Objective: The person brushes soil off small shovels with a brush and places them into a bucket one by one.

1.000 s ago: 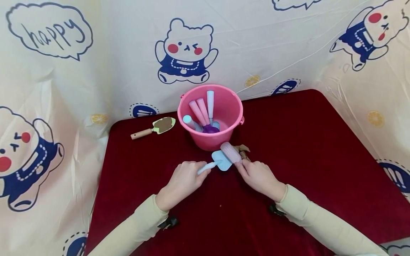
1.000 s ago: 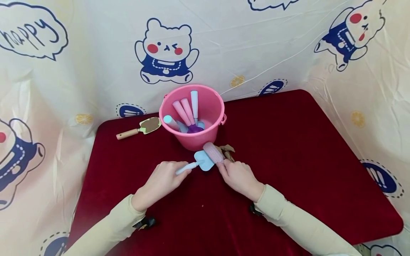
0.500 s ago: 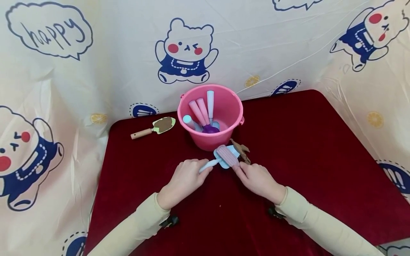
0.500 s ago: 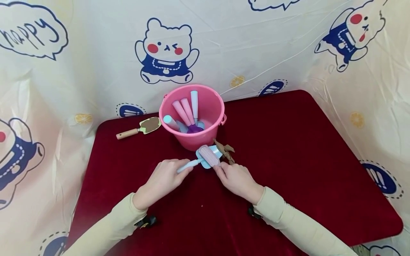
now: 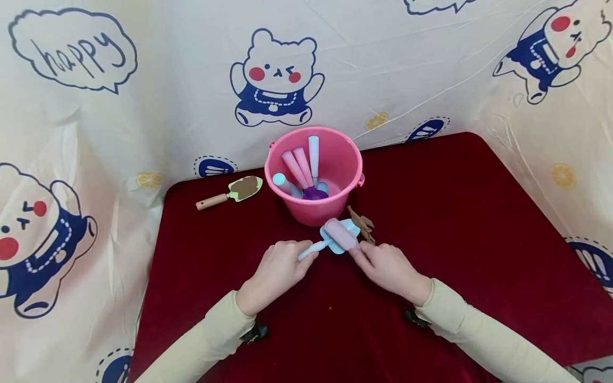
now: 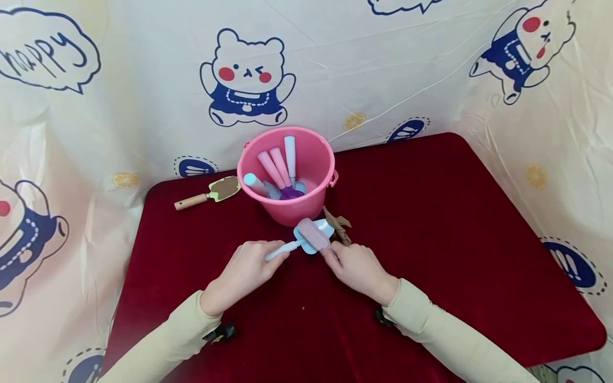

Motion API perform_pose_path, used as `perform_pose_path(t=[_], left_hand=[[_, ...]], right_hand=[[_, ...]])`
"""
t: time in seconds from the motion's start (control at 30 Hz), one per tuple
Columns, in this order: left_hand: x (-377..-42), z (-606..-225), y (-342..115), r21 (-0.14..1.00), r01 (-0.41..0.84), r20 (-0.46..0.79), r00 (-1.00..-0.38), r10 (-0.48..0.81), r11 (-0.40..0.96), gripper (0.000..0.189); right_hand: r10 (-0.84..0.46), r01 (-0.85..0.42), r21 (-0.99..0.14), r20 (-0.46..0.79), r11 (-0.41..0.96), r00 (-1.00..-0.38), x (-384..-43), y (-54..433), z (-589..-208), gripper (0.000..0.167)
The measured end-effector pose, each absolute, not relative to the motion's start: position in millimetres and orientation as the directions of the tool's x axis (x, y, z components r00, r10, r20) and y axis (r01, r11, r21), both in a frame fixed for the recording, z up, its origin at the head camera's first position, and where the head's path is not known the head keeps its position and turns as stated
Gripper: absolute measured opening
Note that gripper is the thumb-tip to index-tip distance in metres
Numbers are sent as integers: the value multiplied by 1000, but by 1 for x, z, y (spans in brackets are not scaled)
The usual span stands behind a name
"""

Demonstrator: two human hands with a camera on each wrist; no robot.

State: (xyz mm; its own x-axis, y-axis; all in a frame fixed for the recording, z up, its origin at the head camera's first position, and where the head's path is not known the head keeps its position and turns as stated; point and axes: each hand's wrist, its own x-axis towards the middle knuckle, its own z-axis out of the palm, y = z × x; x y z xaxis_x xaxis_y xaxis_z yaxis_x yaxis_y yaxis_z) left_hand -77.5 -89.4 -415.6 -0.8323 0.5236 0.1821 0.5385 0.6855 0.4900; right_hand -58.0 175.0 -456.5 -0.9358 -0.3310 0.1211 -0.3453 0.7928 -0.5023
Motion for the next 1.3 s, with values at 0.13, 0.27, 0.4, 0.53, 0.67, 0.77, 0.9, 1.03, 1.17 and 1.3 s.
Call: perform_pose_path(t=[0.13, 0.27, 0.4, 0.53, 0.67, 0.77, 0.9, 1.03, 1.17, 1.3], left_hand=[[-77, -416, -90, 482, 546, 189, -828, 527, 685, 10], [-76, -416, -91, 484, 543, 183, -830, 527, 686, 11], [-76, -417, -92, 496, 532, 177, -835, 520, 686, 10], [-77, -418, -90, 506, 531, 178, -835, 520, 680, 9], [-77, -420, -87, 499, 537, 186, -833, 521, 680, 10], [-77, -421, -87, 485, 546, 195, -829, 525, 683, 10], [-76, -419, -90, 477, 548, 198, -829, 523, 688, 9], [-76, -417, -92, 494, 534, 192, -837, 513, 686, 9], [-77, -416, -90, 505, 529, 180, -838, 515, 683, 9], [-76, -417, -89, 502, 532, 190, -837, 513, 682, 9]], right_hand=[[-338, -352, -490, 120, 798, -933, -58, 177, -459, 31], [-252, -280, -479, 123, 832, -960, -61, 187, -459, 31], [-237, -276, -481, 142, 832, -961, -64, 192, -457, 33], [-323, -357, -489, 156, 796, -933, -62, 186, -455, 33], [-403, -414, -485, 134, 770, -905, -59, 178, -454, 33], [-403, -405, -467, 110, 786, -909, -59, 178, -454, 33], [-329, -340, -442, 103, 830, -939, -63, 184, -456, 31], [-285, -308, -458, 121, 834, -951, -66, 188, -456, 27], [-361, -381, -469, 136, 797, -923, -63, 181, -453, 31], [-412, -423, -441, 125, 792, -902, -58, 173, -451, 34]])
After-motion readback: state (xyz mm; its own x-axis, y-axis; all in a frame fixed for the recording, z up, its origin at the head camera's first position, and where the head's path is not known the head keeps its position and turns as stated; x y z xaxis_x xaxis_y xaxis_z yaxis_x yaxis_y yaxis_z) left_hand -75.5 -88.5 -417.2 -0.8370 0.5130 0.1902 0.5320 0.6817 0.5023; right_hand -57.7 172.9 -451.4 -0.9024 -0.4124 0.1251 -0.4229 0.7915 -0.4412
